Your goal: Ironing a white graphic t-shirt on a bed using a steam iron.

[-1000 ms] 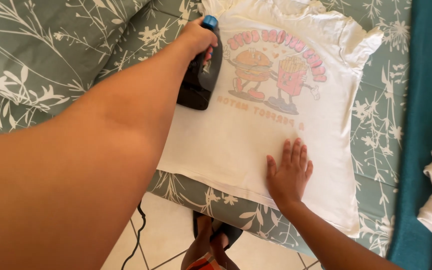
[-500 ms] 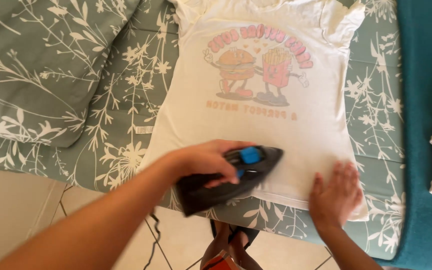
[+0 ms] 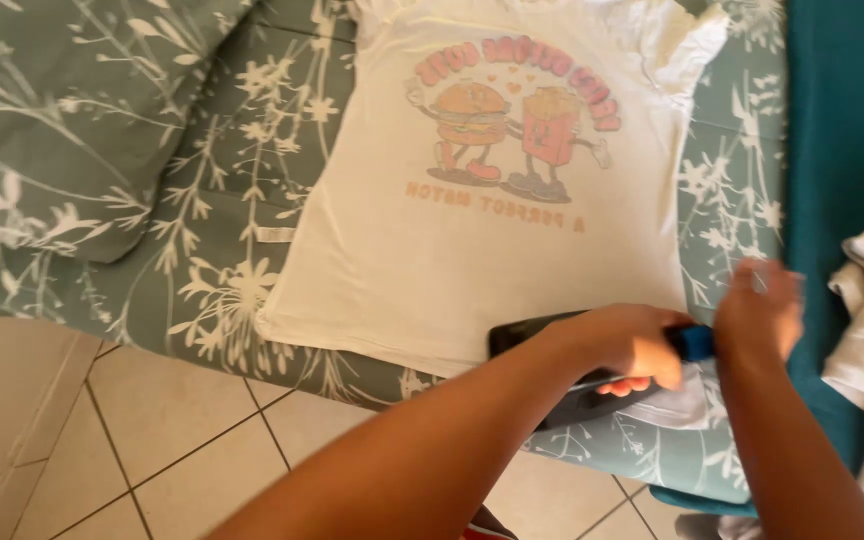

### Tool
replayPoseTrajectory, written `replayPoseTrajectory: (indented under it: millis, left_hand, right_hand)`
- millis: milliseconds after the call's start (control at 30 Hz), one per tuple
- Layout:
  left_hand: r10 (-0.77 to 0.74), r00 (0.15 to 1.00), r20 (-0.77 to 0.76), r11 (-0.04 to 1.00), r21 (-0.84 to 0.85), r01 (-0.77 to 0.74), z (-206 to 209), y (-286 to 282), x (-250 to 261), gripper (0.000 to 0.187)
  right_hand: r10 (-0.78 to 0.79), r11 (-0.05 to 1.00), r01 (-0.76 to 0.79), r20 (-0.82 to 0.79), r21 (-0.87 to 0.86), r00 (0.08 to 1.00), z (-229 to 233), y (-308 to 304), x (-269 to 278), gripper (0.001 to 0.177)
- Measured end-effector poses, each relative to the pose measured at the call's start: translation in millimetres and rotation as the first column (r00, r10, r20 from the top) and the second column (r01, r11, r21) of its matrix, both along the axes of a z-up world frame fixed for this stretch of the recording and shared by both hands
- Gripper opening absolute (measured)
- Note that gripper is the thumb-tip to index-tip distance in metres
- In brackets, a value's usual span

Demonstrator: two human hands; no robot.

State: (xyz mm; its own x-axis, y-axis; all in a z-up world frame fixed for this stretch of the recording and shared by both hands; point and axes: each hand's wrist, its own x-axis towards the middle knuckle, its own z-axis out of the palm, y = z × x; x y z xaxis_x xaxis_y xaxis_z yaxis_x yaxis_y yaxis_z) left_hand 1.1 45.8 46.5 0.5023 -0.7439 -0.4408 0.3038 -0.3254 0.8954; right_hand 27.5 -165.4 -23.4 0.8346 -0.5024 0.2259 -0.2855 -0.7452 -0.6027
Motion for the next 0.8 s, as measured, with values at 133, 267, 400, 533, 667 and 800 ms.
replayPoseTrajectory:
  millis: [133, 267, 400, 533, 667, 800]
  left_hand:
    - [0.418, 0.814, 0.403, 0.816, 0.228, -0.531, -3.7, 40.1, -45.3, 0.08]
    - [0.587, 0.72, 0.371, 0.539, 0.485, -0.689, 18.5, 116.0, -50.2, 0.081]
    - [0.655, 0.462, 0.598, 0.152, 0.495, -0.856, 13.6, 206.0, -30.4, 0.051]
    - [0.519, 0.4, 0.755, 0.058, 0.435, -0.898, -17.3, 304.7, 12.2, 0.045]
    - [0.682, 0.079, 0.727, 0.011, 0.098, -0.995, 11.9, 338.6, 21.6, 0.046]
    - [0.938, -0.169, 0.301, 0.035, -0.569, -0.821, -38.1, 385.1, 30.3, 0.049]
  right_hand:
    - [0.127, 0.992, -0.128, -0.065, -0.006, 0.99, -31.1, 28.4, 6.8, 0.056]
    - [0.274, 0.961, -0.27, -0.103, 0.051, 0.956, -54.2, 82.0, -12.4, 0.06]
    - [0.323, 0.94, -0.338, -0.224, -0.035, 0.92, -59.4, 128.0, -22.1, 0.066]
    - [0.41, 0.907, -0.42, -0.247, 0.011, 0.878, -58.5, 150.7, -19.5, 0.066]
    - [0.473, 0.873, -0.487, -0.207, -0.02, 0.856, -66.1, 144.9, -11.7, 0.065]
    - [0.407, 0.905, -0.424, -0.23, -0.031, 0.884, -73.3, 124.1, 0.7, 0.064]
